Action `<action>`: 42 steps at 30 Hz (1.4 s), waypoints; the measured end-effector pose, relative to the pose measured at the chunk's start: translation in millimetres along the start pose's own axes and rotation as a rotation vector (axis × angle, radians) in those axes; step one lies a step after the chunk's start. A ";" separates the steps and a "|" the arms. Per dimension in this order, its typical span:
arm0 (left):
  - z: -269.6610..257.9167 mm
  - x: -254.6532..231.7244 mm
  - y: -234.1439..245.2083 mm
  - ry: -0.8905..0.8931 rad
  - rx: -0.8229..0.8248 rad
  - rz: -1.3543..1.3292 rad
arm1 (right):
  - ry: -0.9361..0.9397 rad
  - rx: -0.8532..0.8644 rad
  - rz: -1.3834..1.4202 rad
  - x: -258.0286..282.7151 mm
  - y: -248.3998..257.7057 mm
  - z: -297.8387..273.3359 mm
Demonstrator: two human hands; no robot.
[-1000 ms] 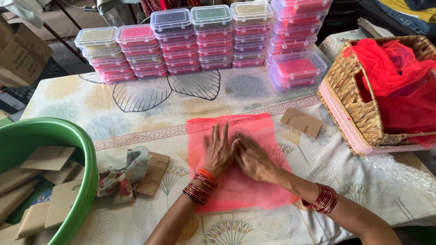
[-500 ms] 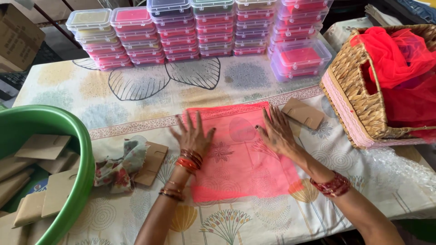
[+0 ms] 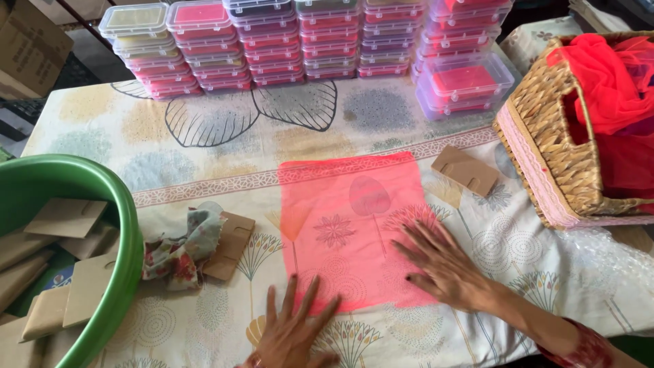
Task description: Wrapping small cardboard pieces with pink fabric and placing them into clear plastic storage containers.
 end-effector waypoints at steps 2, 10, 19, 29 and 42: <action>15.2 19.3 -45.2 -0.135 -0.508 0.068 | -0.002 -0.022 -0.055 -0.3 4.9 -13.1; 0.3 27.9 5.1 -0.010 0.043 0.058 | -0.082 0.245 -0.087 -41.6 -3.6 -39.0; 66.9 -36.8 74.0 -0.396 -0.702 -0.206 | -0.372 -0.136 -0.234 -205.7 22.9 -44.2; 74.4 -32.7 62.0 -0.396 -0.735 -0.198 | -0.455 -0.200 -0.088 -234.3 7.4 -57.1; 68.1 -30.9 68.7 -0.440 -0.796 -0.241 | -0.116 -0.128 0.303 -97.4 26.1 97.3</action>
Point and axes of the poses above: each hand's wrist, its own z-axis towards the middle knuckle, its own y-axis out of the back of the hand, x = y × z, the point moved 10 cm from there along z, towards the middle knuckle, and after that the axes turned 13 degrees about y, right-handed, at the moved point
